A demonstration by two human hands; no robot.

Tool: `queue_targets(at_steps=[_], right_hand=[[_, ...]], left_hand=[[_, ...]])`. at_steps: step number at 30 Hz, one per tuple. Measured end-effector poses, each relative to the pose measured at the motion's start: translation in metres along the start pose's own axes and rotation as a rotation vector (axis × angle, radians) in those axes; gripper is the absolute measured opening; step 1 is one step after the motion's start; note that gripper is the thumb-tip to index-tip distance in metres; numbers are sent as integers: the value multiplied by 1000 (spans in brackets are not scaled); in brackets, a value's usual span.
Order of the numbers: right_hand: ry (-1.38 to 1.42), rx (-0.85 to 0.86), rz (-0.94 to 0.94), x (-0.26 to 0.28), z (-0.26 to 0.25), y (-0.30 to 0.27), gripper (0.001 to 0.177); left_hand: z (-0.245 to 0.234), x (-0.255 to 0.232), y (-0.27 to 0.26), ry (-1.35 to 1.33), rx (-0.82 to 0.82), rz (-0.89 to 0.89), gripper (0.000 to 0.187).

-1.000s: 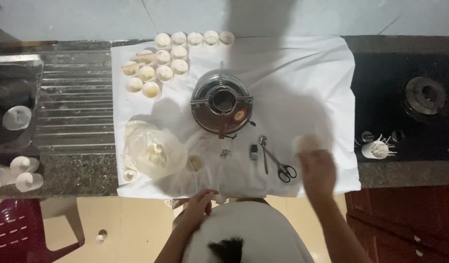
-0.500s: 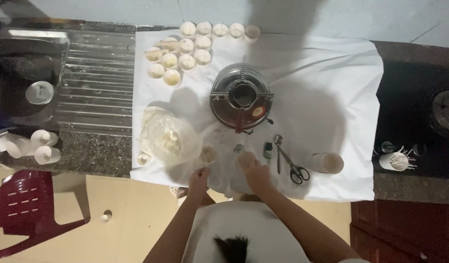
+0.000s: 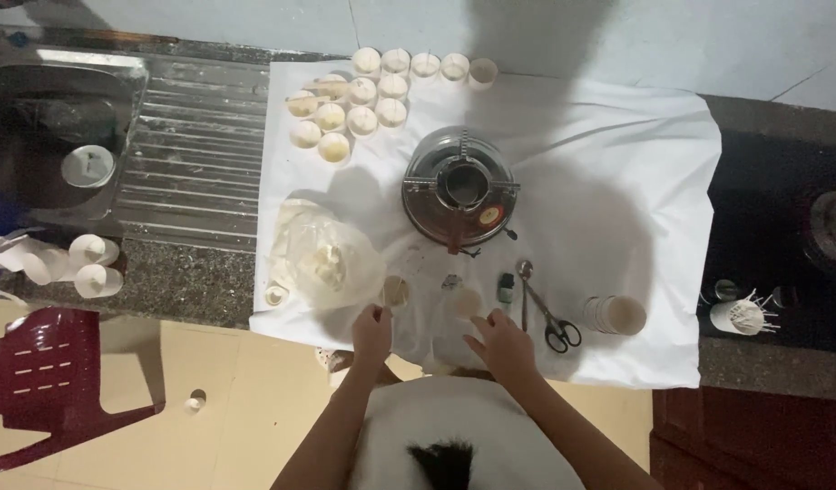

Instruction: Preparing candle molds by inserting wicks and managing a wax melting pot on a burner.

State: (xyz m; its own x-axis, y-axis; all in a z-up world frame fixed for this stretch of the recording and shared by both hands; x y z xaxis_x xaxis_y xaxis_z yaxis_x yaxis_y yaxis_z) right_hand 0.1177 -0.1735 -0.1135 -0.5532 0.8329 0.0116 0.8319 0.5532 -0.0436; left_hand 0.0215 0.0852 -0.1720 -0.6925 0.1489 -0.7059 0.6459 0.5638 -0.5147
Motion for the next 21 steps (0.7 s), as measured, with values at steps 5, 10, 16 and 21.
queue_targets(at_steps=[5,10,16,21], right_hand=[[145,-92,-44,14,-15,5,26],[475,-168,-169,45,-58,19,27],[591,-170,-464,58,-53,18,19],[578,-156,-339,46,-49,15,31]], left_hand=[[-17,-26,-37,57,8,110,27],[-10,-54,-84,-20,127,214,24],[9,-93,-123,-27,346,317,31],[5,-113,-123,-128,327,367,33]])
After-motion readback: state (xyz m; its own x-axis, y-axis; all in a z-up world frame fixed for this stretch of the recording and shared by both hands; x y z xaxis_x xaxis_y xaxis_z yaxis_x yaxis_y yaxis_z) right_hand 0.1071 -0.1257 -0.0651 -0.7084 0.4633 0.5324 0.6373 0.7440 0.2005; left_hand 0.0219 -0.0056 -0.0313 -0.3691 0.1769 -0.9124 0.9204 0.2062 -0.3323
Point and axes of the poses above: each hand's wrist, its own y-axis towards the middle knuckle, its own z-axis out of the palm, x = y × z, the point moved 7 cm from there along y, towards the middle knuckle, and after that the axes turned 8 degrees about z, right-handed, at the moved point
